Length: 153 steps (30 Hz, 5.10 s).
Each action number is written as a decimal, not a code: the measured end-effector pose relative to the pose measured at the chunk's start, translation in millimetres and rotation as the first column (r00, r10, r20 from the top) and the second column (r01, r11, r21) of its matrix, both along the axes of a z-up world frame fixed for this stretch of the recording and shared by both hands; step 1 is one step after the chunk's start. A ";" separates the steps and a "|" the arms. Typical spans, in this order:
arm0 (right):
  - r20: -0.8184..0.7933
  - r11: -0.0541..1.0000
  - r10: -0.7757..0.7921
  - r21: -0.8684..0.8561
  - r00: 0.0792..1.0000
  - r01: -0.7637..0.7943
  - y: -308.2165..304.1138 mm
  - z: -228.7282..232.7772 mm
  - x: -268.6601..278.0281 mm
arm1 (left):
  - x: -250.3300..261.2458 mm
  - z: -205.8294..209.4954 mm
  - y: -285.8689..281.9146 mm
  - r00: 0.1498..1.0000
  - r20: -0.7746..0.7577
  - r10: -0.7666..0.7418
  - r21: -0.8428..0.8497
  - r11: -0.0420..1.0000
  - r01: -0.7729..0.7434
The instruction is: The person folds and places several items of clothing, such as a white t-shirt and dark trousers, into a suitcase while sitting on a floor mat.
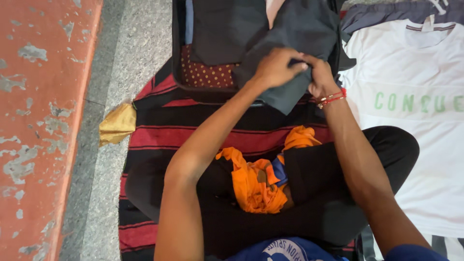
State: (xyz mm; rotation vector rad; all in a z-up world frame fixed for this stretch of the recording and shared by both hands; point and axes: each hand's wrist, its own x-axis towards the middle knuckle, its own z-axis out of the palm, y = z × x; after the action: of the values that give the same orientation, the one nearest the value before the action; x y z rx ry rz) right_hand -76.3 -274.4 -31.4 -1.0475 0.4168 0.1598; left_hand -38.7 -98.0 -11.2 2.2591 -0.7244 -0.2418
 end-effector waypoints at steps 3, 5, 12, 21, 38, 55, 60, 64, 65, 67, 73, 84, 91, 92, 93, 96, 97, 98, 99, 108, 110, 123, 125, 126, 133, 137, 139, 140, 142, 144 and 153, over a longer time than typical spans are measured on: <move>-0.003 0.998 -0.052 0.047 0.999 0.053 0.7 -5.9 2.2 | 10.1 -1.5 20.9 0.982 0.060 0.178 0.017 0.984 -0.179; 0.059 0.990 -0.143 0.026 0.988 0.142 7.0 -7.8 3.3 | 13.2 -12.1 28.9 0.985 0.082 0.155 -0.036 0.988 -0.152; 0.466 0.850 -0.188 -0.363 0.864 0.381 19.5 62.2 -18.9 | -1.0 22.0 20.8 0.943 -0.259 -0.208 -0.646 0.764 -0.009; 0.349 0.829 0.336 -0.550 0.875 -0.099 41.8 173.1 -18.3 | 41.5 -5.8 13.1 0.364 -0.769 -0.526 -0.609 0.426 -0.669; 0.241 0.806 -0.040 -0.566 0.970 0.174 -31.8 -8.4 -14.7 | 55.4 -65.9 13.7 0.364 -0.885 -0.291 -0.458 0.396 -0.796; 0.206 0.936 -0.292 -0.138 0.934 0.324 -53.6 76.2 -47.5 | 46.0 -47.3 -37.6 0.439 -0.868 -0.233 -0.496 0.384 -0.778; 0.273 0.834 -0.269 -0.413 0.924 0.365 -54.4 46.7 -47.3 | 13.8 -84.4 -38.0 0.792 -0.396 0.464 -0.546 0.574 -0.609; 0.275 0.864 -0.256 -0.365 0.927 0.347 -63.5 38.9 -43.9 | -26.9 -44.0 -53.2 0.670 0.320 0.670 -0.383 0.738 -0.555; 0.276 0.876 -0.250 -0.345 0.928 0.338 -63.5 35.5 -43.7 | -35.5 -29.0 -55.3 0.581 0.512 0.632 -0.308 0.767 -0.562; 0.268 0.899 -0.244 -0.297 0.932 0.321 -67.1 28.2 -43.1 | -37.3 -4.9 -60.6 0.654 0.569 0.498 -0.325 0.867 -0.378; 0.289 0.946 -0.275 -0.087 0.917 0.311 -82.2 6.0 -34.2 | -20.0 5.2 -90.4 0.975 0.154 0.159 -0.221 0.968 -0.122; 0.204 0.906 -0.370 -0.134 0.906 0.401 -84.1 -8.8 -29.6 | 20.6 -19.5 -79.8 0.940 0.018 0.341 -0.646 0.721 -0.249; 0.206 0.906 -0.360 -0.156 0.910 0.394 -85.6 -12.7 -27.5 | 34.1 0.9 12.9 0.922 -0.211 0.325 -0.739 0.564 -0.368; 0.208 0.905 -0.361 -0.157 0.909 0.395 -84.8 -11.9 -26.3 | 34.4 4.3 29.2 0.912 -0.212 0.350 -0.737 0.556 -0.385; 0.207 0.904 -0.362 -0.158 0.909 0.397 -84.0 -11.4 -27.1 | 33.5 4.3 44.8 0.880 -0.323 0.349 -0.714 0.520 -0.468; 0.204 0.892 -0.355 -0.219 0.912 0.396 -80.3 -4.7 -28.0 | 36.0 -15.1 95.2 0.738 -0.577 0.351 -0.611 0.413 -0.675; 0.188 0.895 -0.359 -0.209 0.914 0.395 -78.1 -1.4 -28.7 | 35.6 -29.6 113.4 0.691 -0.622 0.369 -0.579 0.376 -0.723; 0.173 0.897 -0.363 -0.199 0.915 0.394 -76.6 2.1 -29.6 | 36.6 -46.6 129.4 0.641 -0.665 0.384 -0.544 0.338 -0.768; 0.158 0.900 -0.366 -0.190 0.917 0.392 -75.4 5.0 -30.5 | 38.5 -64.8 142.4 0.565 -0.692 0.449 -0.480 0.298 -0.825; 0.160 0.778 -0.407 -0.455 0.899 0.433 -76.9 -9.2 -24.9 | 34.2 -30.2 170.5 0.429 -0.761 0.487 -0.198 0.455 -0.868; 0.173 0.789 -0.346 -0.478 0.922 0.385 -72.3 -10.7 -25.7 | 34.2 10.4 163.1 0.322 -0.847 0.423 -0.062 0.522 -0.851; 0.433 0.785 -0.092 -0.522 0.897 0.332 -49.2 11.3 -37.3 | 31.6 18.1 189.7 0.788 -0.326 0.522 -0.412 0.672 -0.615; 0.402 0.869 -0.087 -0.417 0.912 0.267 -44.5 7.4 -36.7 | 23.0 23.0 208.8 0.776 -0.336 0.533 -0.437 0.642 -0.630; 0.386 0.904 -0.083 -0.359 0.919 0.233 -41.5 5.1 -36.3 | 17.7 24.4 219.3 0.771 -0.339 0.540 -0.443 0.631 -0.637; 0.246 0.839 0.089 -0.541 0.965 0.061 -35.8 -2.1 -37.8 | -5.8 21.1 268.1 0.673 -0.706 0.219 -0.440 0.610 -0.659; 0.229 0.548 0.205 -0.832 0.952 0.082 -38.0 -1.3 -38.3 | 1.7 41.4 262.8 0.532 -0.839 -0.114 -0.479 0.619 -0.623; 0.235 0.503 0.237 -0.860 0.943 0.088 -38.5 -6.7 -38.3 | 9.1 50.7 255.2 0.472 -0.851 -0.229 -0.505 0.601 -0.620; 0.235 0.503 0.253 -0.860 0.939 0.080 -39.8 -9.5 -38.2 | 14.3 54.6 252.7 0.439 -0.852 -0.283 -0.516 0.593 -0.619; 0.230 0.554 0.262 -0.831 0.937 0.049 -41.7 -15.2 -35.9 | 23.0 57.8 253.5 0.406 -0.841 -0.357 -0.537 0.646 -0.543; 0.218 0.650 0.240 -0.760 0.946 0.011 -41.9 -20.2 -35.7 | 31.7 52.4 247.0 0.371 -0.856 -0.360 -0.514 0.662 -0.545; 0.201 0.626 0.234 -0.780 0.951 0.011 -33.4 -11.1 -38.6 | 57.1 36.3 217.5 0.665 -0.731 0.154 -0.412 0.676 -0.610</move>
State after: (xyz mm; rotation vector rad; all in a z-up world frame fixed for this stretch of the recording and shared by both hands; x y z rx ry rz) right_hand -115.0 -307.8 -42.5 -1.9437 0.1336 -0.0827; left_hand 18.4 119.5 25.1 1.4466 0.1175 -0.4498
